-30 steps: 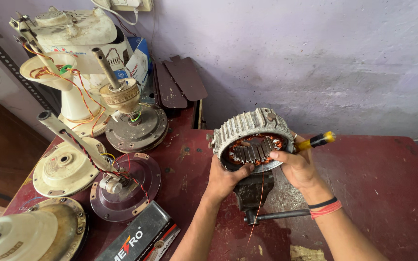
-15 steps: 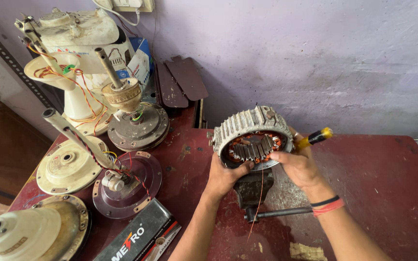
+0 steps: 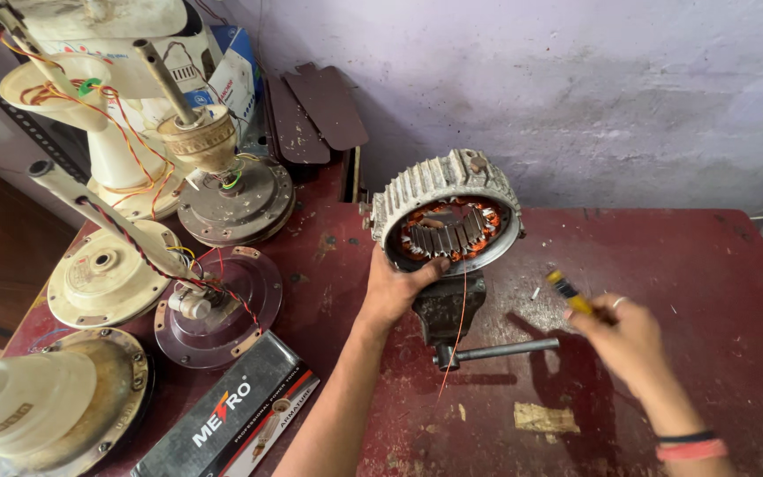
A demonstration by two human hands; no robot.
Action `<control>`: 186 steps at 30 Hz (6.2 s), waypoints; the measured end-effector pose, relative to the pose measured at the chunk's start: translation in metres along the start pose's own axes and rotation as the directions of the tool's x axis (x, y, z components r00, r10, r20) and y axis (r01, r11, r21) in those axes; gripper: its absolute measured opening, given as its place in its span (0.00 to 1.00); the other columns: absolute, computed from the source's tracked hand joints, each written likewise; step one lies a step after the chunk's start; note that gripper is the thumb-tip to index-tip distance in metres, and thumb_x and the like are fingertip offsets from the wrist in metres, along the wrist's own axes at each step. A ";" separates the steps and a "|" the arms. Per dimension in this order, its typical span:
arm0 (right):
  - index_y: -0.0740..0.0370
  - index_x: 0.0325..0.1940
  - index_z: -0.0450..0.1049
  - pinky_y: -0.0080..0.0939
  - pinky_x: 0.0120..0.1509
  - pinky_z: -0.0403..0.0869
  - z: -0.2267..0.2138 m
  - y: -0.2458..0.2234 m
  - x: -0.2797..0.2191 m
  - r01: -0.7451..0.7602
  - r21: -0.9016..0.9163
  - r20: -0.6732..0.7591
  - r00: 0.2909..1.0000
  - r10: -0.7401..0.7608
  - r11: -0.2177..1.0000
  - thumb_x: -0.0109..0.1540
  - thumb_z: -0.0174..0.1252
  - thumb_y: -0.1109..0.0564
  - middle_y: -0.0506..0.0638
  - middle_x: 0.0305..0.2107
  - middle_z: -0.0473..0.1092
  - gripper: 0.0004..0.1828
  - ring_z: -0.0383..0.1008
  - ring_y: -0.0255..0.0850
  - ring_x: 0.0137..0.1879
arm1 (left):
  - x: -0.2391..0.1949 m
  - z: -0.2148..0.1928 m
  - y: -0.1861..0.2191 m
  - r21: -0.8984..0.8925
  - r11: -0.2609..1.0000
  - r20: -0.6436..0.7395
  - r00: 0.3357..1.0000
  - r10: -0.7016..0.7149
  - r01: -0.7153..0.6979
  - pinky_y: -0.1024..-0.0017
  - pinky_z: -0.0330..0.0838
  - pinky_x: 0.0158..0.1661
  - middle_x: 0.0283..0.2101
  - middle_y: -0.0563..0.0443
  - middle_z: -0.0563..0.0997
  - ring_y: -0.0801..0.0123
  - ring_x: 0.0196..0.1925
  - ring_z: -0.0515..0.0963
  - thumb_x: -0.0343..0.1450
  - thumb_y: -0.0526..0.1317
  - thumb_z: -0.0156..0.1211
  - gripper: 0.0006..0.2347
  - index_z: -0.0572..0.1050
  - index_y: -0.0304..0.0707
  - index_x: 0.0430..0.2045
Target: The person is repairing a motor armature held in a bench vise. They use a screwdriver to carefully adjust and tuck copper windings into the slots of the armature core. The person rotates the armature to access different sections and continues the winding adjustment process throughout the clip.
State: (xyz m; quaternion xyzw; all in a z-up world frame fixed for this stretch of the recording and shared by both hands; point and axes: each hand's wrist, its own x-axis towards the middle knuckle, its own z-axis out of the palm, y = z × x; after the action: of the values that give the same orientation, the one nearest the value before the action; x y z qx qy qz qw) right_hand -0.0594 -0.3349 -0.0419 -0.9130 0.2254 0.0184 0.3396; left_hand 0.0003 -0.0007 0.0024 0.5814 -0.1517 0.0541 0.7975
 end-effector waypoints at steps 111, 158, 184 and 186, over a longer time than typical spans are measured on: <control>0.58 0.34 0.83 0.42 0.26 0.75 0.075 -0.163 -0.169 0.415 0.111 0.366 0.828 -0.426 0.903 0.56 0.65 0.55 0.53 0.17 0.79 0.06 0.80 0.38 0.20 | 0.003 -0.006 0.001 0.090 0.992 0.048 0.995 0.090 -0.094 0.71 0.79 0.51 0.43 0.48 0.84 0.72 0.46 0.82 0.62 0.29 0.74 0.20 0.76 0.29 0.48; 0.66 0.32 0.70 0.32 0.21 0.57 0.061 -0.191 -0.100 0.672 0.390 -0.513 0.727 -0.457 0.630 0.65 0.60 0.63 0.45 0.15 0.69 0.08 0.63 0.25 0.20 | -0.009 -0.009 0.003 -0.117 0.983 0.024 0.989 -0.143 0.145 0.68 0.76 0.52 0.46 0.46 0.82 0.65 0.50 0.81 0.65 0.38 0.70 0.22 0.73 0.33 0.53; 0.68 0.44 0.76 0.31 0.19 0.72 0.067 -0.159 -0.136 0.360 0.665 -0.087 0.907 -0.411 0.654 0.63 0.59 0.55 0.49 0.19 0.75 0.13 0.74 0.33 0.19 | -0.004 -0.008 -0.005 0.065 0.995 0.006 0.997 -0.079 0.079 0.66 0.80 0.48 0.43 0.47 0.84 0.66 0.45 0.84 0.66 0.36 0.71 0.19 0.74 0.33 0.49; 0.69 0.43 0.78 0.31 0.21 0.72 0.071 -0.141 -0.154 0.290 0.735 0.003 0.903 -0.431 0.613 0.65 0.56 0.53 0.50 0.19 0.76 0.15 0.74 0.33 0.20 | -0.002 -0.008 -0.003 0.072 0.994 0.010 0.997 -0.079 0.078 0.67 0.80 0.49 0.43 0.47 0.84 0.66 0.46 0.84 0.67 0.36 0.71 0.18 0.74 0.33 0.49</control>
State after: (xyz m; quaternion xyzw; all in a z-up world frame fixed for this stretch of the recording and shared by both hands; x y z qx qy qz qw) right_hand -0.1293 -0.1348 0.0180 -0.7266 -0.0060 -0.0583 0.6845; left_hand 0.0001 0.0061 -0.0029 0.6154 -0.1318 0.0247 0.7767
